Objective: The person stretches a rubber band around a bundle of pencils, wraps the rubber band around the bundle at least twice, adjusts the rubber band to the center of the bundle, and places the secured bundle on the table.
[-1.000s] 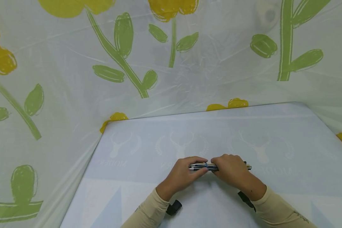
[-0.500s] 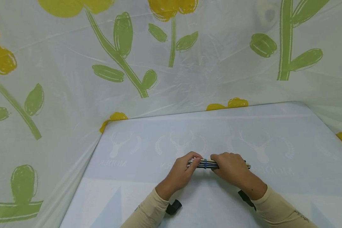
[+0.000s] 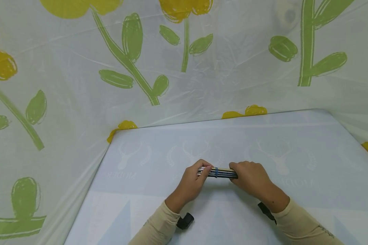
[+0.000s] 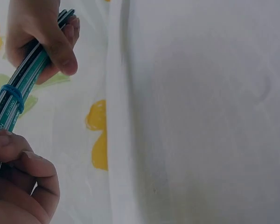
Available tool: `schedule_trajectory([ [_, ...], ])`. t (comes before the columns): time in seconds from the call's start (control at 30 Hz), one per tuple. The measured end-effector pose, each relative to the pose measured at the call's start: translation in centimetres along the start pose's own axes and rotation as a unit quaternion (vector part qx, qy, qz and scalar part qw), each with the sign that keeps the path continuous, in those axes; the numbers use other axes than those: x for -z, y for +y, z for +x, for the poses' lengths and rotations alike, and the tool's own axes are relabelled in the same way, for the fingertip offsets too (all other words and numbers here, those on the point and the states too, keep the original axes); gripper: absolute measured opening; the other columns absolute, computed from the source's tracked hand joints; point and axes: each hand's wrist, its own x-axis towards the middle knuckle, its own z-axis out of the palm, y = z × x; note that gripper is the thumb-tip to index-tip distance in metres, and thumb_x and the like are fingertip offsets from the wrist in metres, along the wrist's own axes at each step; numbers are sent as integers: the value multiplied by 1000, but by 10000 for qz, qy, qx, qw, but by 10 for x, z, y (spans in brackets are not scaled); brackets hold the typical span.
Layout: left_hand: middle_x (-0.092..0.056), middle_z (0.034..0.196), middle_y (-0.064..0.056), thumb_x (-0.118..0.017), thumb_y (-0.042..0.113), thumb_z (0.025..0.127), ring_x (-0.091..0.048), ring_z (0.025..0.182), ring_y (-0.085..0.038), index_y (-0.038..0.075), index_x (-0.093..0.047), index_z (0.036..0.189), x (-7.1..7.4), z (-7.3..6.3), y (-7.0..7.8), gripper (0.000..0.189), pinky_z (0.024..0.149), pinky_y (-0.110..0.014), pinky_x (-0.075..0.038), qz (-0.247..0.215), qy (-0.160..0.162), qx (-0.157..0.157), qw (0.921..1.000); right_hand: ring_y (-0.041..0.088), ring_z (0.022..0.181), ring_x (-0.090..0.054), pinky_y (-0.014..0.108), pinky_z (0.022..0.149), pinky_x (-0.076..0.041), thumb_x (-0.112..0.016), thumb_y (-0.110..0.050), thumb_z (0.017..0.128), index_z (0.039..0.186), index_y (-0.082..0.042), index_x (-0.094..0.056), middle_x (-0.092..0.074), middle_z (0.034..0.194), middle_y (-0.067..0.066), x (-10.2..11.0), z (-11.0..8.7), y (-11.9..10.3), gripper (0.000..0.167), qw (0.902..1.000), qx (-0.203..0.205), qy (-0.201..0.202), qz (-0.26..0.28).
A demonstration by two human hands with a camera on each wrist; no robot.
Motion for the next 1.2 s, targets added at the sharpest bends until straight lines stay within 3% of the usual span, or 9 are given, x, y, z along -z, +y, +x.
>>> schedule_trajectory([
  [0.47, -70, 95, -2, -50, 38, 105, -57, 77, -9, 17, -66, 110, 2, 2, -4, 27, 67, -23, -47, -85, -45, 286, 9995, 10, 57, -42, 27, 50, -35, -83, -13, 76, 72, -19, -60, -54, 60, -8, 0, 0, 8, 25, 9995, -40, 213, -216],
  [0.53, -70, 99, -1, -51, 38, 104, -60, 83, -7, 18, -66, 111, 2, 2, -5, 26, 72, -24, -50, -54, -97, 258, 9996, 10, 56, -40, 27, 50, -33, -83, -12, 76, 71, -19, -59, -52, 59, -8, 0, 0, 8, 25, 9995, -5, 237, -221],
  [0.7, -69, 113, 6, -65, 31, 97, -62, 108, -7, 19, -67, 115, 2, 2, -7, 22, 93, -30, -51, 83, -139, -195, 9997, 10, 55, -38, 26, 49, -31, -82, -12, 77, 67, -19, -55, -46, 56, -9, -1, -1, 11, 29, 9993, 72, 298, -214],
  [0.83, -71, 112, 6, -74, 24, 91, -64, 106, -7, 18, -68, 117, 1, 2, -8, 27, 92, -29, -52, 204, -127, -572, 9981, 10, 55, -38, 27, 50, -31, -81, -11, 78, 67, -19, -56, -46, 56, -9, -2, -1, 11, 28, 9995, 69, 241, -194],
  [0.97, -72, 112, 4, -77, 20, 88, -65, 105, -7, 13, -70, 117, 1, 1, -9, 30, 92, -27, -52, 190, -134, -729, 9971, 11, 55, -40, 27, 50, -34, -81, -12, 79, 70, -18, -61, -51, 58, -8, -1, 0, 10, 22, 9998, 19, 40, -186],
  [1.2, -74, 109, 4, -80, 21, 86, -67, 98, -7, 9, -74, 115, 1, 1, -8, 32, 86, -24, -53, 54, -133, -769, 9969, 10, 55, -42, 27, 50, -36, -81, -13, 79, 72, -18, -65, -56, 59, -8, 1, -1, 6, 18, 9996, 30, -35, -294],
])
